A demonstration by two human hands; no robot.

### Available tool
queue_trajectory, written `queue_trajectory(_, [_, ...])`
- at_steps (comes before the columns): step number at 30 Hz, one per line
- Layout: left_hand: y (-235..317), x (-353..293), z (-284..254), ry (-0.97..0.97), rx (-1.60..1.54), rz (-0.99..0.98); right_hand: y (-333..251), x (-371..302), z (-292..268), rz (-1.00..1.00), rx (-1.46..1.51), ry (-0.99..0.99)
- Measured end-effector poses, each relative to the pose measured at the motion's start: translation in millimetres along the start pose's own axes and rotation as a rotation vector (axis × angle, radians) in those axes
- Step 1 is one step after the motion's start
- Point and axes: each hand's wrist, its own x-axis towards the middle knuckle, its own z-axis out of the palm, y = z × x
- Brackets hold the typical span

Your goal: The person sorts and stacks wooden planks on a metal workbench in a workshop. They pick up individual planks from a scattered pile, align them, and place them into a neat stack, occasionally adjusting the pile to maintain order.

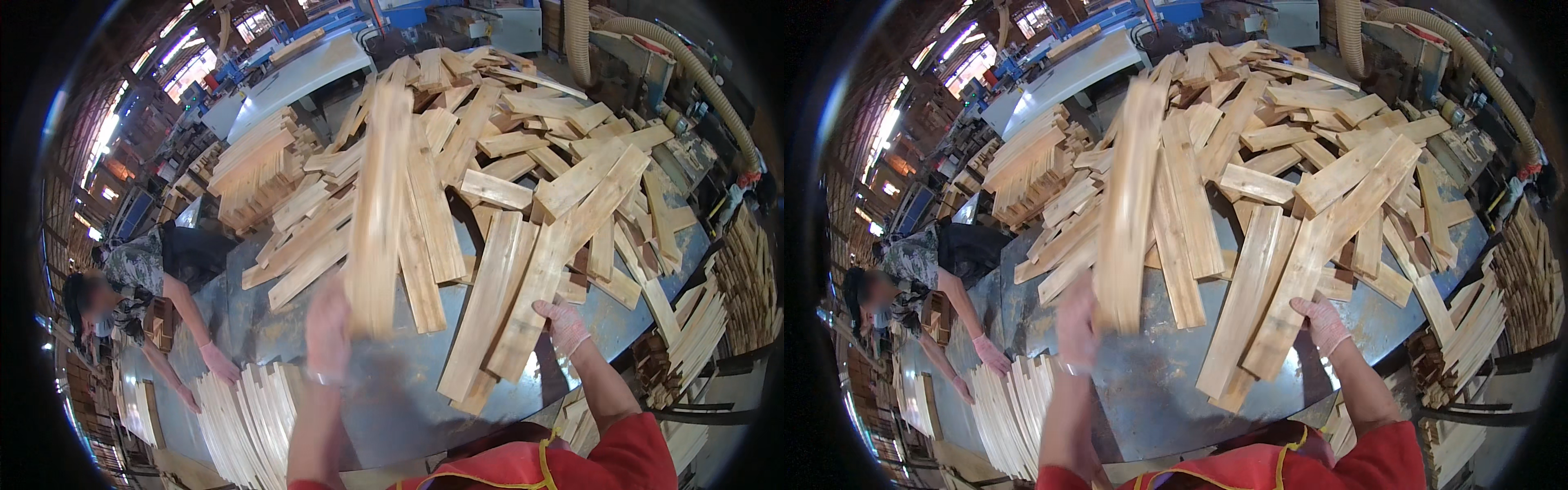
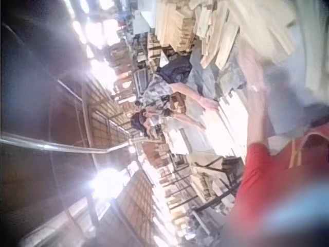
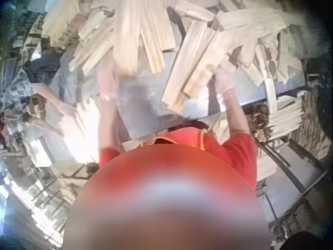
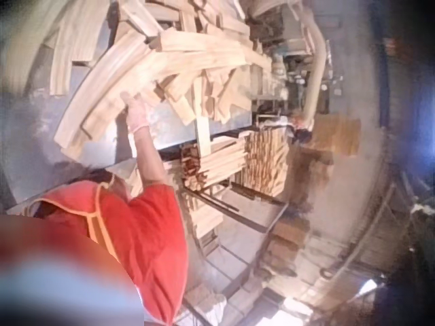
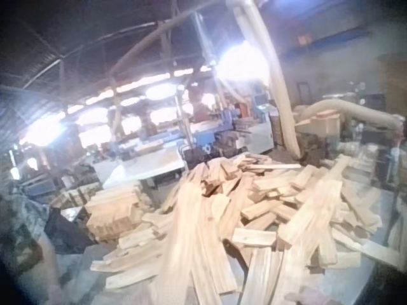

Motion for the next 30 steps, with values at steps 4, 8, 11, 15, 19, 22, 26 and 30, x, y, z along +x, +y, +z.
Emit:
queue_trajectory(4, [16,105,3,0.094,-0.484,-0.343,-1,-45,44,-0.036,0.367,-0.269])
queue_trajectory(8, [18,-29,76,-0.374,-0.39,-0.408,66,-93,95,0.188,0.487,-0.348])
queue_trajectory(11, [28,-106,122,-0.794,-0.648,-0.688,142,-94,104,-0.279,-0.268,-0.583])
queue_trajectory(15, [-11,-245,117,-0.569,-0.421,-0.569,70,-116,159,-0.073,-0.799,-0.868])
queue_trajectory(19, [3,-326,65,-0.259,-0.051,-1.152,29,-87,155,-0.293,-1.031,-0.161])
queue_trajectory(22, [21,-338,-2,-0.174,0.45,-0.968,7,-31,89,-0.621,-0.327,0.287])
queue_trajectory(26, [-1,-392,-39,-0.192,0.922,-0.936,35,39,17,-0.458,-0.236,0.361])
queue_trajectory(30, [-28,-440,-59,-0.093,0.837,-0.975,35,45,40,-0.196,0.035,0.231])
